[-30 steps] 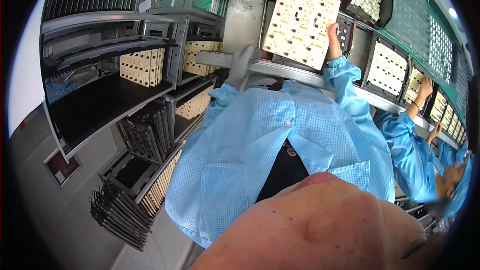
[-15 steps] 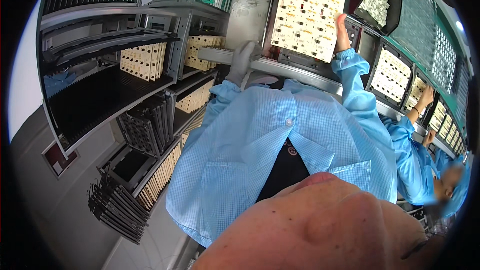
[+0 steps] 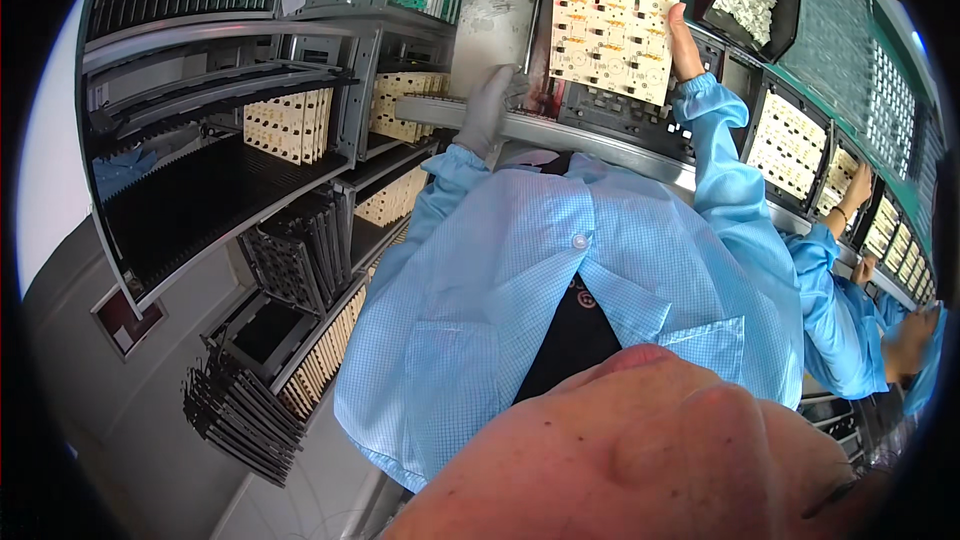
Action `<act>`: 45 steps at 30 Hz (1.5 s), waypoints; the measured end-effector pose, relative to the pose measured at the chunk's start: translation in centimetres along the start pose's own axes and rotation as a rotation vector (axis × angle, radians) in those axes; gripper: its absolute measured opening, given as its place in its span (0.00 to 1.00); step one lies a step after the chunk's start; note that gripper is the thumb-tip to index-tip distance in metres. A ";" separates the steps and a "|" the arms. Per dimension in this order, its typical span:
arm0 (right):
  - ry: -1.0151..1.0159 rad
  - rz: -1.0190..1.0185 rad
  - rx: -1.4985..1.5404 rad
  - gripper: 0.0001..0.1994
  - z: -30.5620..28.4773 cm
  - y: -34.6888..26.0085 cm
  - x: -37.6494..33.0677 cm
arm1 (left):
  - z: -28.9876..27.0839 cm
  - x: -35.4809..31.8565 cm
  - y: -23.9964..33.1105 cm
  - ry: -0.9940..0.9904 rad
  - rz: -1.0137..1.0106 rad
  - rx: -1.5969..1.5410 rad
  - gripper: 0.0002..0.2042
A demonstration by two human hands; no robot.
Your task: The recorder is placing circuit boards into a manufacturing jig or testing station on an assembly line.
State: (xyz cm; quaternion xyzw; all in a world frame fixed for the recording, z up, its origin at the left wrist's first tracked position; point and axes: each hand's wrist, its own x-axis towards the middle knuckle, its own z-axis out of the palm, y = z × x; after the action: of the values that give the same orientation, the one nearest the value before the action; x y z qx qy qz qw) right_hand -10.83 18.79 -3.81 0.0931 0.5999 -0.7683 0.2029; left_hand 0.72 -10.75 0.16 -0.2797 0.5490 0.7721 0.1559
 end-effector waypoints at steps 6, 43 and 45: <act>0.005 0.021 0.120 0.44 0.1 -0.3 -0.2 | 0.2 1.4 1.3 -0.042 -0.010 0.035 0.17; 0.401 -0.508 -1.471 0.22 -5.7 8.0 -14.7 | 12.1 -1.2 -12.2 -0.400 -0.443 -0.364 0.21; 0.345 -0.518 -1.443 0.22 -6.2 8.0 -14.7 | 10.5 -1.3 -12.2 -0.436 -0.504 -0.292 0.20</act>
State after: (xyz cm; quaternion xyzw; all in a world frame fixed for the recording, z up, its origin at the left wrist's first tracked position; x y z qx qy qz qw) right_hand 5.14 26.11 -6.86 -0.0863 0.9763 -0.1865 -0.0685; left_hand 5.69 3.38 -5.81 -0.2542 0.3004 0.8213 0.4131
